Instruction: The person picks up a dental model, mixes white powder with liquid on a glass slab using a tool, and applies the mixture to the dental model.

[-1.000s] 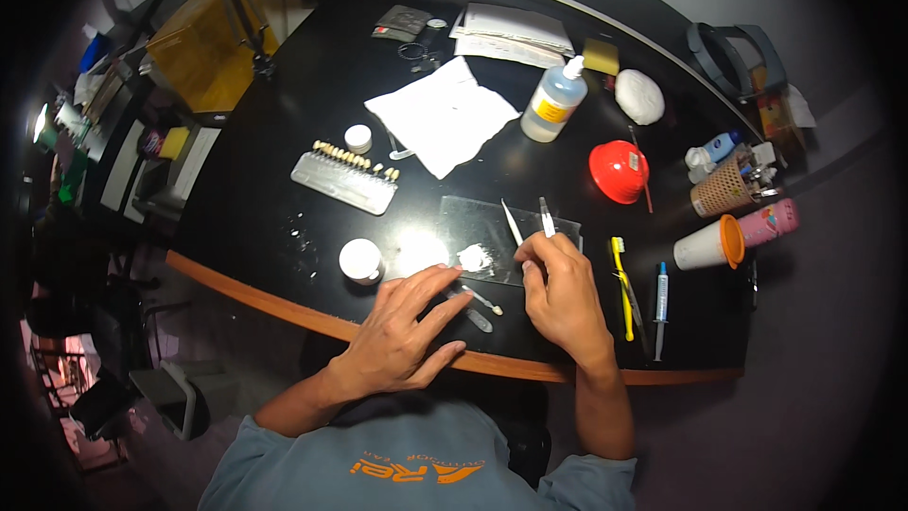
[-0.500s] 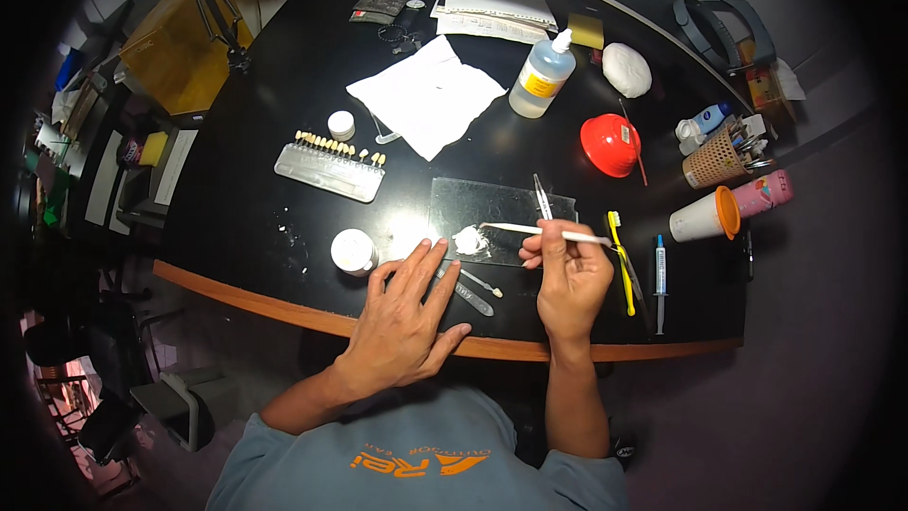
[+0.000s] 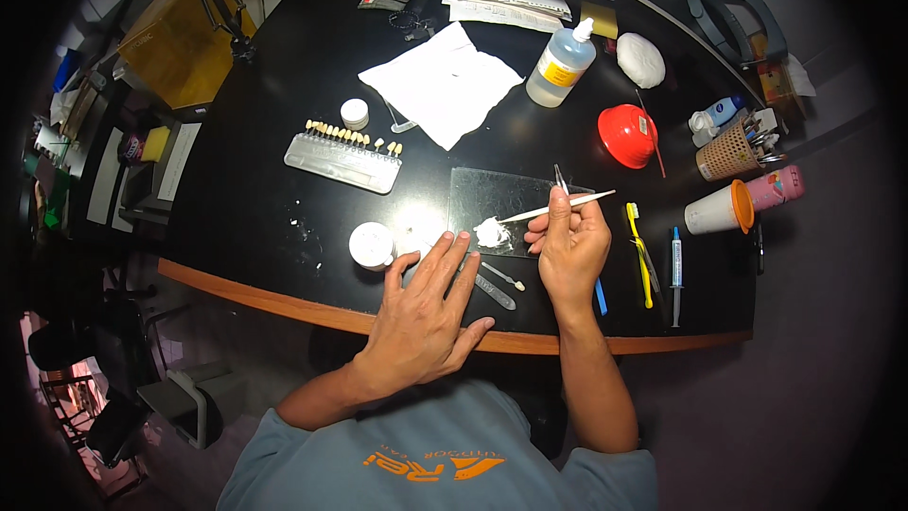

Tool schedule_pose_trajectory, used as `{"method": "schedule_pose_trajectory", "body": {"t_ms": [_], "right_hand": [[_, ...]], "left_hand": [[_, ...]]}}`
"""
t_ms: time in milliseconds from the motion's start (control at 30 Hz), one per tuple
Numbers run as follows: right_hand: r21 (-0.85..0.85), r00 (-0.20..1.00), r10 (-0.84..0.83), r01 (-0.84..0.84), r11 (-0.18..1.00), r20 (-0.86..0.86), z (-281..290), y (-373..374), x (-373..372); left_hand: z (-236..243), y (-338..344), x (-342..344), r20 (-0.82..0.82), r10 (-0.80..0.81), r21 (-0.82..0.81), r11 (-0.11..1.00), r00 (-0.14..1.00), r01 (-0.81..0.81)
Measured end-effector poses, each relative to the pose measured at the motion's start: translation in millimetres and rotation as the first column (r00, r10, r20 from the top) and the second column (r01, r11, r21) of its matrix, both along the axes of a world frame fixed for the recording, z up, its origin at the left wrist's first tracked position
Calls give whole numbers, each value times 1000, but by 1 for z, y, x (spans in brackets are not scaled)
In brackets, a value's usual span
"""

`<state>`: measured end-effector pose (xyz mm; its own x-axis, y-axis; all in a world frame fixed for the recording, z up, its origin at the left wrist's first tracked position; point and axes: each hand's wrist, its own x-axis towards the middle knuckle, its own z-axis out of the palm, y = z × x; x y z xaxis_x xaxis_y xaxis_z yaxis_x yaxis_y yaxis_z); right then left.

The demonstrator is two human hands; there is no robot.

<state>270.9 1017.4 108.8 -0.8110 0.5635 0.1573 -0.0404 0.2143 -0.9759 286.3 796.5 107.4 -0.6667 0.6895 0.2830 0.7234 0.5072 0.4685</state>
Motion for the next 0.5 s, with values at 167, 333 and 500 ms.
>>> {"method": "schedule_pose_trajectory", "body": {"t_ms": [167,333,500], "right_hand": [[-43,997,-75,75,996,-9,-1,0,-2],[-31,999,0,1,1000,32,1,1,0],[-34,999,-20,21,999,36,1,2,0]], "left_hand": [[-1,0,-1,-2,3,15,1000,1000,-3],[-1,-1,-1,-3,1,16,1000,1000,-1],[-1,0,-1,6,-1,24,1000,1000,1]]}}
